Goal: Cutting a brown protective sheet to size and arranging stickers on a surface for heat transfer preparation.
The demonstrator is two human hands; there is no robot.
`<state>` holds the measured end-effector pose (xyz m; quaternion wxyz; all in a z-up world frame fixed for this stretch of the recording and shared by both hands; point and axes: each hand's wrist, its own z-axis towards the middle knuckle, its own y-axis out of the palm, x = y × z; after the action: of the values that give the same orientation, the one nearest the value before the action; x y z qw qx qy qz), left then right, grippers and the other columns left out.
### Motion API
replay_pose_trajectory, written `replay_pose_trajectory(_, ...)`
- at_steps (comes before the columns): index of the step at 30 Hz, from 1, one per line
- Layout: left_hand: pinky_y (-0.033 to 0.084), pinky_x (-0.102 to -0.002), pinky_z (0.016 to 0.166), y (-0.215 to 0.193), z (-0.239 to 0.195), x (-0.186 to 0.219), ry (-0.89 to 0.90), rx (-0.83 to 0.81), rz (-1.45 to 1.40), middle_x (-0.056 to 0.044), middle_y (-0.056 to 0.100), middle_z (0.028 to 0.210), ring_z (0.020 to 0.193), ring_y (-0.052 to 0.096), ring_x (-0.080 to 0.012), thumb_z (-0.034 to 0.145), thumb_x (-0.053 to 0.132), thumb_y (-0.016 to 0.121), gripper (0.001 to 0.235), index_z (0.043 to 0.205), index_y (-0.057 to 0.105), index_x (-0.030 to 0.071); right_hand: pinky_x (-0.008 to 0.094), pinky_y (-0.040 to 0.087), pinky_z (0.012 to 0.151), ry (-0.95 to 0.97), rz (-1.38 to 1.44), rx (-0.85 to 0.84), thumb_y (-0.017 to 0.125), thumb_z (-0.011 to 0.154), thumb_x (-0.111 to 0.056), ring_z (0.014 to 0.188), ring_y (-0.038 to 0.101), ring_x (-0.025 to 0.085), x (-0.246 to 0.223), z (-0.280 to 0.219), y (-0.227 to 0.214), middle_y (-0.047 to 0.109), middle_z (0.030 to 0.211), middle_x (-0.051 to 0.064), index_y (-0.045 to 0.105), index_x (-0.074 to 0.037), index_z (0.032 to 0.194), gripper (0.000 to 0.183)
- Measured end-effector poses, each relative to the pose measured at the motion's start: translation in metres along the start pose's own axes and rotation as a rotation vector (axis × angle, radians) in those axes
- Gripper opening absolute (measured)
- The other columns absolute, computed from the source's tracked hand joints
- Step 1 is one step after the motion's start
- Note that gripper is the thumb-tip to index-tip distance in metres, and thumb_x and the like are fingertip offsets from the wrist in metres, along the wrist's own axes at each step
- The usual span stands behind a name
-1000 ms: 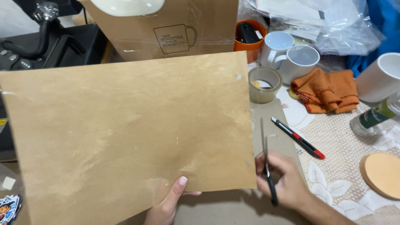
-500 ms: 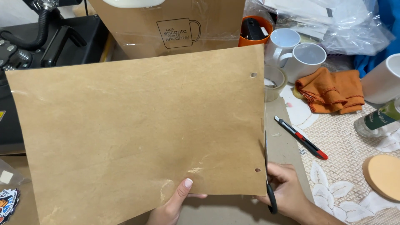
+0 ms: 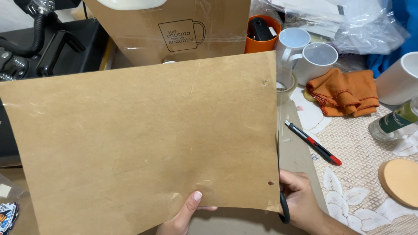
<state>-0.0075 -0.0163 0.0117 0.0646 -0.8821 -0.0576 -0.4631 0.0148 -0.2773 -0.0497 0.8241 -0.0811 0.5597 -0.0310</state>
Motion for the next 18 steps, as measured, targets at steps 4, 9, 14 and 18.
replay_pose_trajectory(4,0.073,-0.037,0.081,0.0,0.003,-0.006,0.032,-0.002,-0.027,-0.015,0.09,0.102,0.08,0.089,-0.033,0.078,0.027,0.07,0.04,0.085,0.09,-0.007,0.021,0.039,0.047,0.026,0.046,-0.004,0.089,0.07,-0.025,0.063,0.045,0.002,0.002,0.0,0.0,0.053,0.065,-0.008,0.071,-0.001,0.077,0.031)
replay_pose_trajectory(9,0.064,-0.033,0.084,0.001,-0.001,0.005,-0.187,-0.001,0.022,-0.016,0.09,0.098,0.084,0.084,-0.0291,0.081,0.035,0.066,0.047,0.086,0.089,-0.005,0.021,0.043,0.048,0.009,0.062,-0.031,0.088,0.07,-0.034,0.064,0.05,0.002,-0.005,0.002,-0.002,0.059,0.067,-0.007,0.072,-0.001,0.081,0.038)
replay_pose_trajectory(14,0.049,-0.019,0.105,-0.003,0.003,0.001,-0.237,-0.012,0.239,0.001,0.093,0.097,0.104,0.079,-0.0084,0.081,0.049,0.061,0.054,0.075,0.094,0.006,0.021,0.045,0.048,-0.019,0.09,-0.046,0.088,0.066,-0.047,0.063,0.053,0.001,-0.012,0.004,0.0,0.061,0.066,-0.007,0.074,-0.001,0.083,0.051)
replay_pose_trajectory(18,0.065,-0.029,0.091,-0.001,0.005,-0.006,-0.068,-0.02,0.061,-0.017,0.092,0.092,0.088,0.088,-0.0262,0.08,0.033,0.066,0.044,0.086,0.091,-0.003,0.021,0.036,0.045,-0.011,-0.01,-0.006,0.087,0.07,-0.034,0.059,0.043,0.001,-0.009,0.003,0.0,0.052,0.062,-0.008,0.071,-0.004,0.075,0.035)
